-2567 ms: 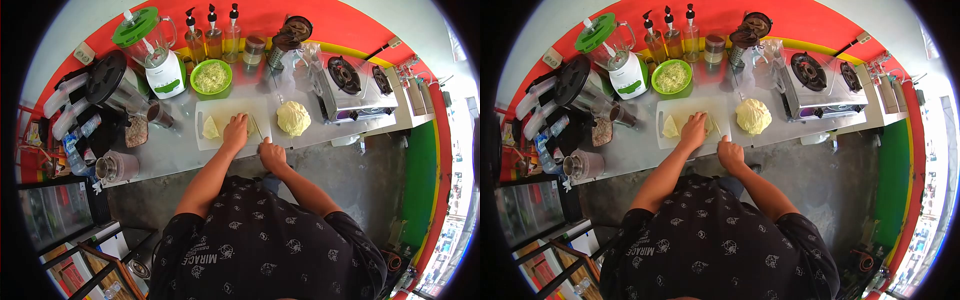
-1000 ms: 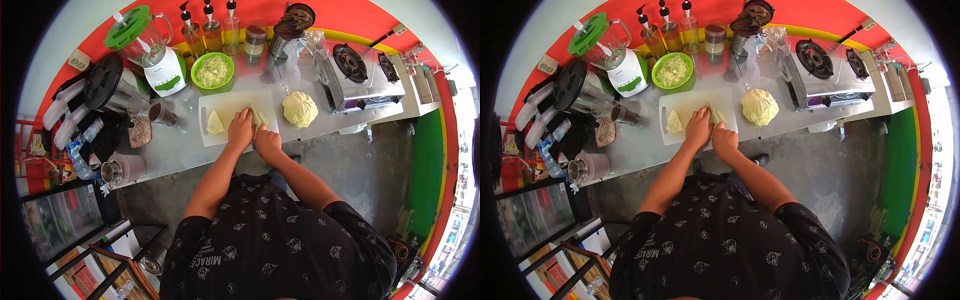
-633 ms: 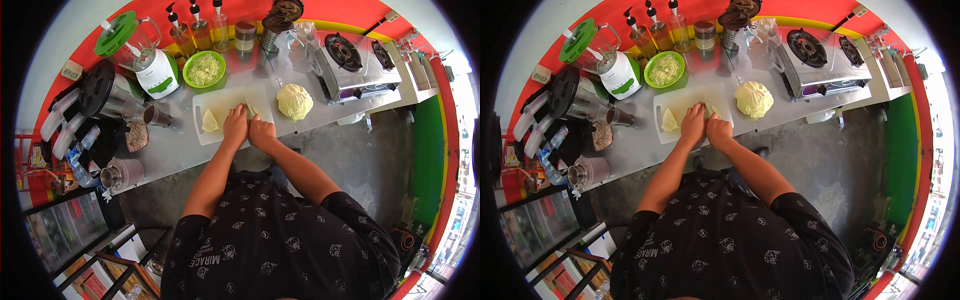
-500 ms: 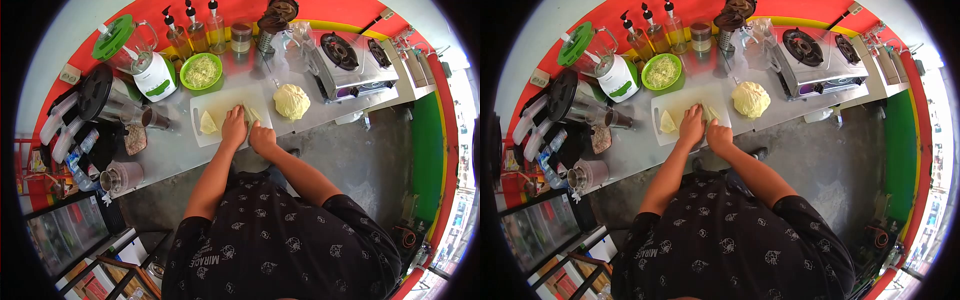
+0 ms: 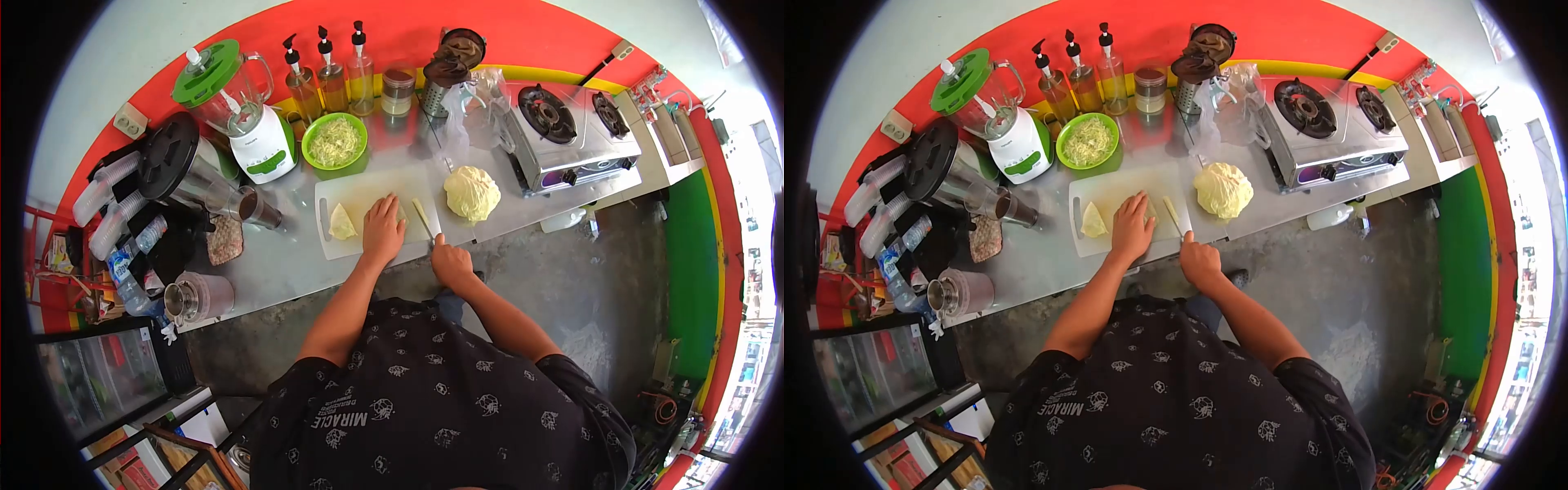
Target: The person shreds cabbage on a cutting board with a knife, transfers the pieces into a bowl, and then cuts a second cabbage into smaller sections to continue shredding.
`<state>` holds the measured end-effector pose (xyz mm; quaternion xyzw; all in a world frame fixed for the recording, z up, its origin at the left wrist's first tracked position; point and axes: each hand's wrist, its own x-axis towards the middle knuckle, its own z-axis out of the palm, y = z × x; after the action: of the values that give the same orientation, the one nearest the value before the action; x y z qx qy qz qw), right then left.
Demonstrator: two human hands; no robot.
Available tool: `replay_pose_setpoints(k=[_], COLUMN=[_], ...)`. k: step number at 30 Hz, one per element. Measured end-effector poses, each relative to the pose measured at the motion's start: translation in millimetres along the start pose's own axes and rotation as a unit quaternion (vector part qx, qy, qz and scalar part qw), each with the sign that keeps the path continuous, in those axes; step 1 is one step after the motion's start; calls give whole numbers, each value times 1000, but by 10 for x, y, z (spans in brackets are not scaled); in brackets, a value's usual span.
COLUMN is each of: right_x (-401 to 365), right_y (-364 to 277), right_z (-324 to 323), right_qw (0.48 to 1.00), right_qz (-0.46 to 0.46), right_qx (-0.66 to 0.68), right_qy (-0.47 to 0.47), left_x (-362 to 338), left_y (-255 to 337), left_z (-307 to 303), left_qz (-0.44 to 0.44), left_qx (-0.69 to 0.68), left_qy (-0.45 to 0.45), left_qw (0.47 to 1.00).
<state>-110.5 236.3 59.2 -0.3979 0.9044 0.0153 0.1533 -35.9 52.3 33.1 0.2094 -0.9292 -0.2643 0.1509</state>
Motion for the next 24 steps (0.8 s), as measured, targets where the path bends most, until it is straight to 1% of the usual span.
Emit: replay_pose_setpoints(k=[1,2,3,4,5,6,8,10,13,15,19,22,24], right_x=[22,44,59,69,78,85,112,151,204,248,249,260,330], right_y=[-7,-29,-52,-73,-100,-137,-227,-302,-394,-424,-451,-495,-527], right_z=[-39,-67,-100,-128,-150,-169,-201,-203,-151,-107,-88,-119,-76], right_qw=[1000,999,998,998,996,993,992,990,994,995,999,1000,999], right_qz=[-1,6,13,13,0,-15,-15,-12,-24,-25,-28,-17,-2], right_qx=[-2,32,66,64,88,113,124,142,107,94,42,16,32], right_qy=[4,6,8,9,15,21,19,19,19,20,13,6,4], left_x=[-11,-14,-13,-20,-41,-83,-161,-170,-159,-163,-162,-165,-153], left_y=[18,34,20,-6,-36,-77,-155,-129,-98,-96,-91,-100,-92], left_z=[-13,-21,1,18,36,57,102,80,85,89,88,105,116], left_qz=[3,6,7,-1,-10,-11,-32,-19,-15,-5,-5,-8,-8], left_qx=[36,72,71,70,69,68,56,50,70,74,89,89,89], left_qy=[23,46,49,67,85,86,86,78,68,83,80,77,73], left_qw=[999,996,996,995,994,994,994,995,995,994,993,993,993])
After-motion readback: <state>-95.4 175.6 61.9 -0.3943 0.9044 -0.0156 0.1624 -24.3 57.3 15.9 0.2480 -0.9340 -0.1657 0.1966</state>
